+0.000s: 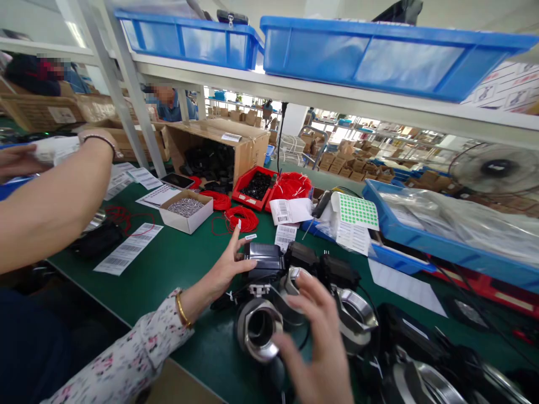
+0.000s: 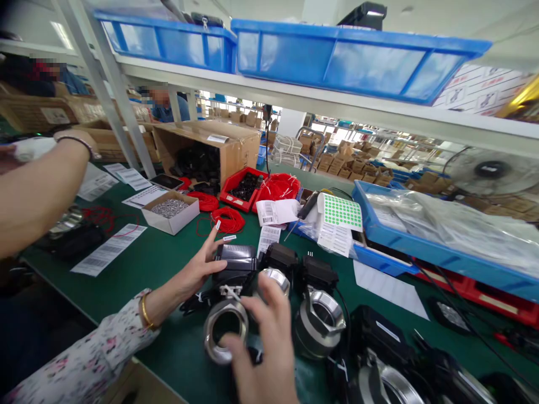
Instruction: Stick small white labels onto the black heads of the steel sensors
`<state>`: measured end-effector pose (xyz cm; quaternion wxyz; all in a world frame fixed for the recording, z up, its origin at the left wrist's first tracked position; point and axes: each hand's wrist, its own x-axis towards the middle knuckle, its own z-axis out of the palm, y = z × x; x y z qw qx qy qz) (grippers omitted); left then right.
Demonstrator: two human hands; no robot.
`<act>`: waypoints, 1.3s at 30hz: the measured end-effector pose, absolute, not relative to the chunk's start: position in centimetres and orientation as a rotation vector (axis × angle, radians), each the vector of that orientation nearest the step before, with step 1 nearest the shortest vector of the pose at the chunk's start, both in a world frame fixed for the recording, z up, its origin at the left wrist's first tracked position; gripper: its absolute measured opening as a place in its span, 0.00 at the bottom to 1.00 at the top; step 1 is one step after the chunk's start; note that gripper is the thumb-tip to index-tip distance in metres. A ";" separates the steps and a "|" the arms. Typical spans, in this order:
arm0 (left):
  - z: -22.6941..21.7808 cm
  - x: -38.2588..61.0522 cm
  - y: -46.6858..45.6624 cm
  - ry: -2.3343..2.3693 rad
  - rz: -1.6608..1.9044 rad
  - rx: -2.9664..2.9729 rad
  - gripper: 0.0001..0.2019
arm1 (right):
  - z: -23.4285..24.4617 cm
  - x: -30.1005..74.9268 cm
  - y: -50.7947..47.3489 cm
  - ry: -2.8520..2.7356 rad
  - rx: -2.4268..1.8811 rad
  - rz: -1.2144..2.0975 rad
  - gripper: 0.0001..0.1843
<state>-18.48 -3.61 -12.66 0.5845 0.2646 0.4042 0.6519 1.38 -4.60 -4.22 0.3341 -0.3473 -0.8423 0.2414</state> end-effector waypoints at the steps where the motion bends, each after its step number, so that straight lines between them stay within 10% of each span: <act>1: -12.5 -18.4 -3.9 0.963 1.531 0.611 0.53 | -3.2 1.1 -3.5 -1.975 -1.128 0.829 0.06; 7: -11.2 -17.5 -4.8 0.984 1.590 0.569 0.50 | -2.1 -2.4 2.4 -1.393 -1.394 1.845 0.21; 39: -11.0 -16.7 -5.1 1.015 1.632 0.529 0.40 | -2.0 -4.2 3.4 -2.090 -1.308 1.526 0.04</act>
